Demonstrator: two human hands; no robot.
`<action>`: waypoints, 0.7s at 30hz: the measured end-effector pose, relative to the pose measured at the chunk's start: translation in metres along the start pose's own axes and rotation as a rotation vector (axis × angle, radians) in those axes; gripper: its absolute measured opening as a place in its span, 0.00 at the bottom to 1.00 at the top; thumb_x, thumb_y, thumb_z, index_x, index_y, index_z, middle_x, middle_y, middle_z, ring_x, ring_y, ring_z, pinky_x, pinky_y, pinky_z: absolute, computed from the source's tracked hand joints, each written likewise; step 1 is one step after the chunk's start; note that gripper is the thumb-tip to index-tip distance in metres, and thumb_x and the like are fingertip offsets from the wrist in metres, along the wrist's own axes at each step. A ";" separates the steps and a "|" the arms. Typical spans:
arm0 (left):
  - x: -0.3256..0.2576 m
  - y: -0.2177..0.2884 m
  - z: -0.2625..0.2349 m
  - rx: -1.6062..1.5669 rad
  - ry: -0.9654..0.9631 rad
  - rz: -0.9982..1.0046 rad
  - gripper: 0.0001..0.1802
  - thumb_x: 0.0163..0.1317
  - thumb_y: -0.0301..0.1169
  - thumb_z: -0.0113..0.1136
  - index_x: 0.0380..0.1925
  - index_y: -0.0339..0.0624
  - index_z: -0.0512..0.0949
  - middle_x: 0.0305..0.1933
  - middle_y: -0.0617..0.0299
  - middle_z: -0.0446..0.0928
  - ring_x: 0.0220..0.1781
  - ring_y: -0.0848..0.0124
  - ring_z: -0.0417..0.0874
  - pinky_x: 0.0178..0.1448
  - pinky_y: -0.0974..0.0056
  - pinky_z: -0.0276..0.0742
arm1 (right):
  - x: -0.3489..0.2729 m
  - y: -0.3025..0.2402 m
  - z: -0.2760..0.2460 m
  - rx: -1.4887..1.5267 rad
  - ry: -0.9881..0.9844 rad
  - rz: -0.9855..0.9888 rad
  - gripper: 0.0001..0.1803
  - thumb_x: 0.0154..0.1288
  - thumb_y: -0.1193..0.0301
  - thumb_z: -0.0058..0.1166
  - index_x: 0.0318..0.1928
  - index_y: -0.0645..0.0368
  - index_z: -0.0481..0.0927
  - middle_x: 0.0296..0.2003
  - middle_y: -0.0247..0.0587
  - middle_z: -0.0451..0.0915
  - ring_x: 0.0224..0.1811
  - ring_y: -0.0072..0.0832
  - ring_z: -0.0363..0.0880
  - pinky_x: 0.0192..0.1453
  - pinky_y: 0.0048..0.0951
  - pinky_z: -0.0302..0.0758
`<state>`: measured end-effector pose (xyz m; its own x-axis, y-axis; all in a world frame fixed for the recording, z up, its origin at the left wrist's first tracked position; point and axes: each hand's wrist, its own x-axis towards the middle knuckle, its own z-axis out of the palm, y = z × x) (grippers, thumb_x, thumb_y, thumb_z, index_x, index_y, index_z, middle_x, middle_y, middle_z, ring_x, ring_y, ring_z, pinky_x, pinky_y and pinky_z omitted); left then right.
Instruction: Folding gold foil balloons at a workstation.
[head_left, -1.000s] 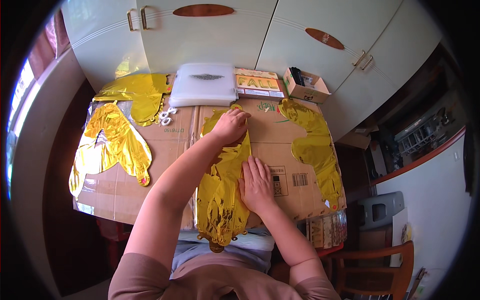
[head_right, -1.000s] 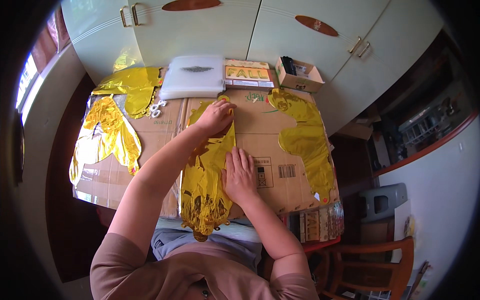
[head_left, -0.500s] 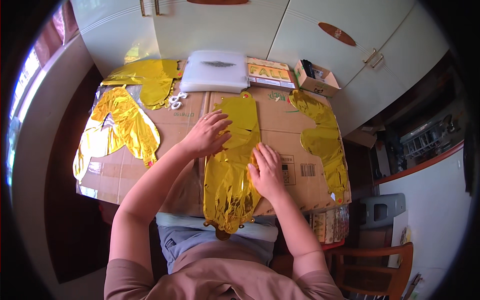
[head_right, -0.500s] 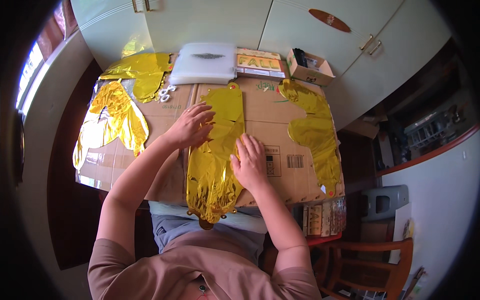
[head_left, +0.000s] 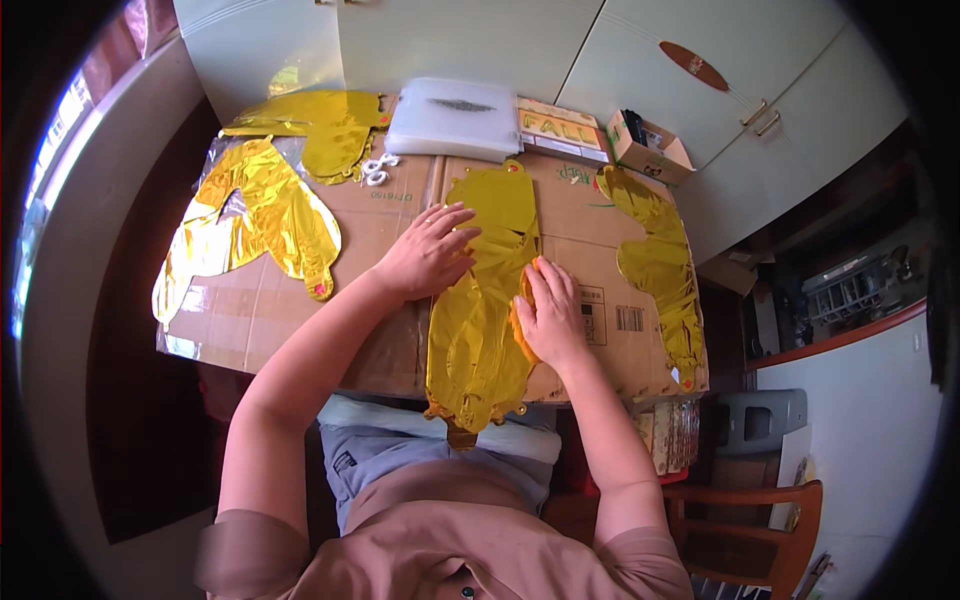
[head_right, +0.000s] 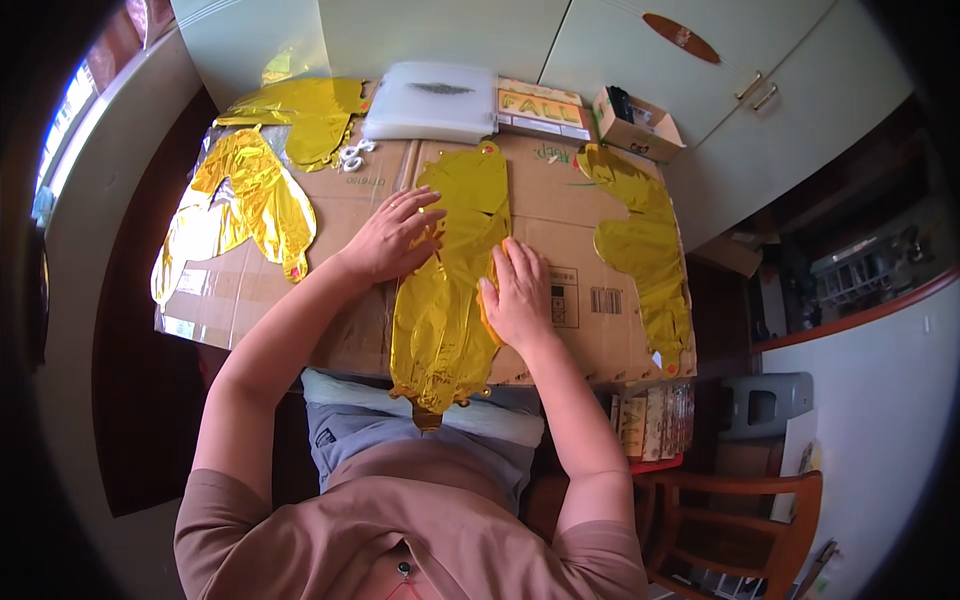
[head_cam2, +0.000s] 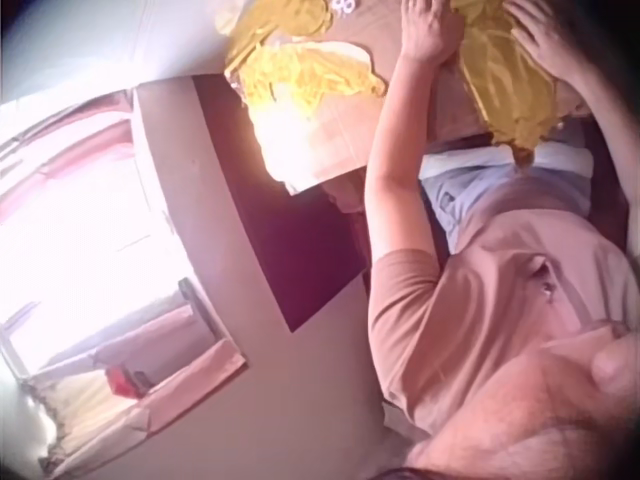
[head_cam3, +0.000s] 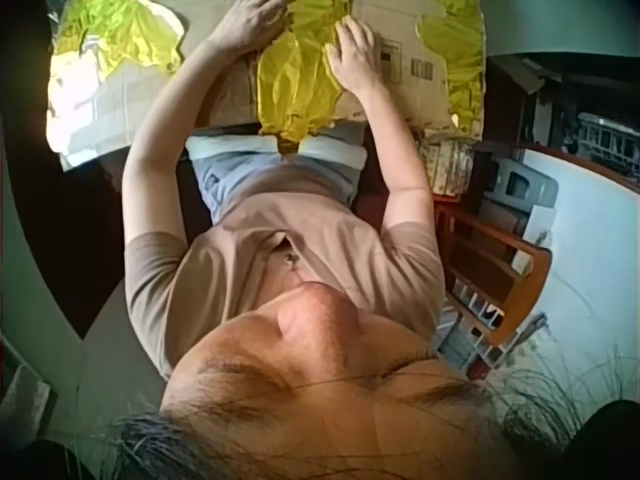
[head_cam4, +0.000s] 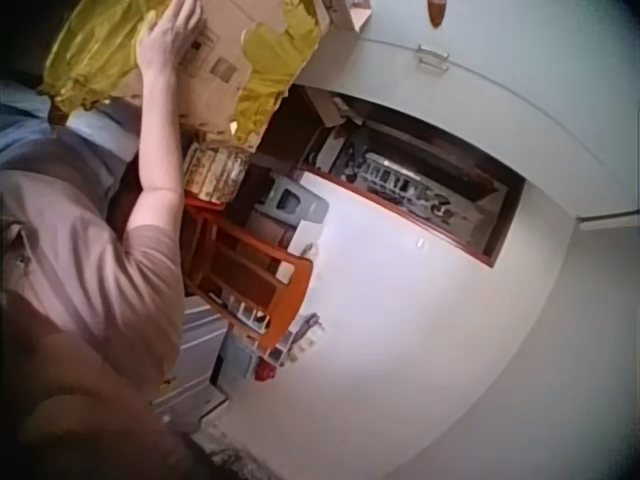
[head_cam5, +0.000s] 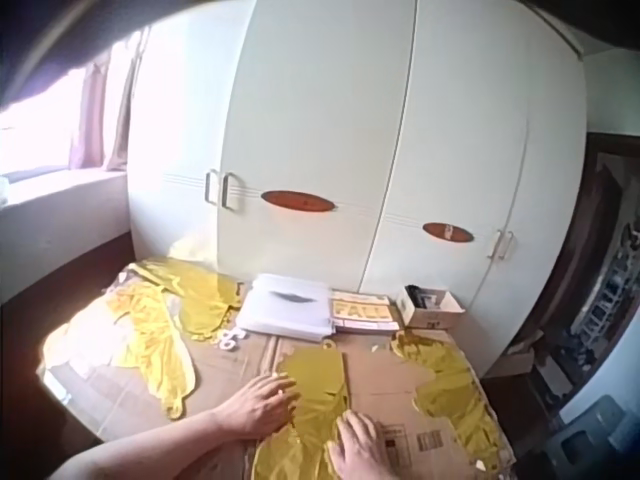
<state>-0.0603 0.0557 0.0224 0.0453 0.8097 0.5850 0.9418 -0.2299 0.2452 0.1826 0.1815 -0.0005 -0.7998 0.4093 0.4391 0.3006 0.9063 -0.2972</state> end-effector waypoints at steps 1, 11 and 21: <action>0.000 0.006 -0.003 -0.045 -0.005 0.052 0.23 0.61 0.38 0.67 0.54 0.41 0.79 0.64 0.48 0.75 0.71 0.48 0.72 0.76 0.45 0.65 | 0.001 0.001 0.000 -0.004 -0.003 0.005 0.28 0.67 0.65 0.60 0.63 0.69 0.75 0.67 0.57 0.70 0.71 0.52 0.64 0.77 0.51 0.58; -0.030 0.058 0.000 -0.266 -0.195 0.200 0.18 0.57 0.30 0.69 0.47 0.38 0.82 0.56 0.49 0.79 0.63 0.50 0.79 0.69 0.48 0.74 | 0.001 0.001 -0.003 0.086 0.044 -0.019 0.26 0.65 0.66 0.64 0.61 0.62 0.75 0.65 0.55 0.72 0.69 0.53 0.67 0.75 0.51 0.62; -0.032 0.067 -0.013 -0.270 -0.121 0.214 0.16 0.57 0.29 0.70 0.45 0.38 0.83 0.54 0.51 0.80 0.62 0.50 0.80 0.68 0.48 0.74 | -0.051 -0.018 -0.063 0.102 -0.144 -0.227 0.15 0.62 0.70 0.64 0.50 0.58 0.83 0.60 0.47 0.77 0.69 0.44 0.70 0.78 0.51 0.61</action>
<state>-0.0030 0.0073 0.0307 0.2862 0.7821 0.5536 0.7856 -0.5223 0.3318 0.2510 0.1510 0.0361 -0.9086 0.1713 0.3809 0.0577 0.9548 -0.2917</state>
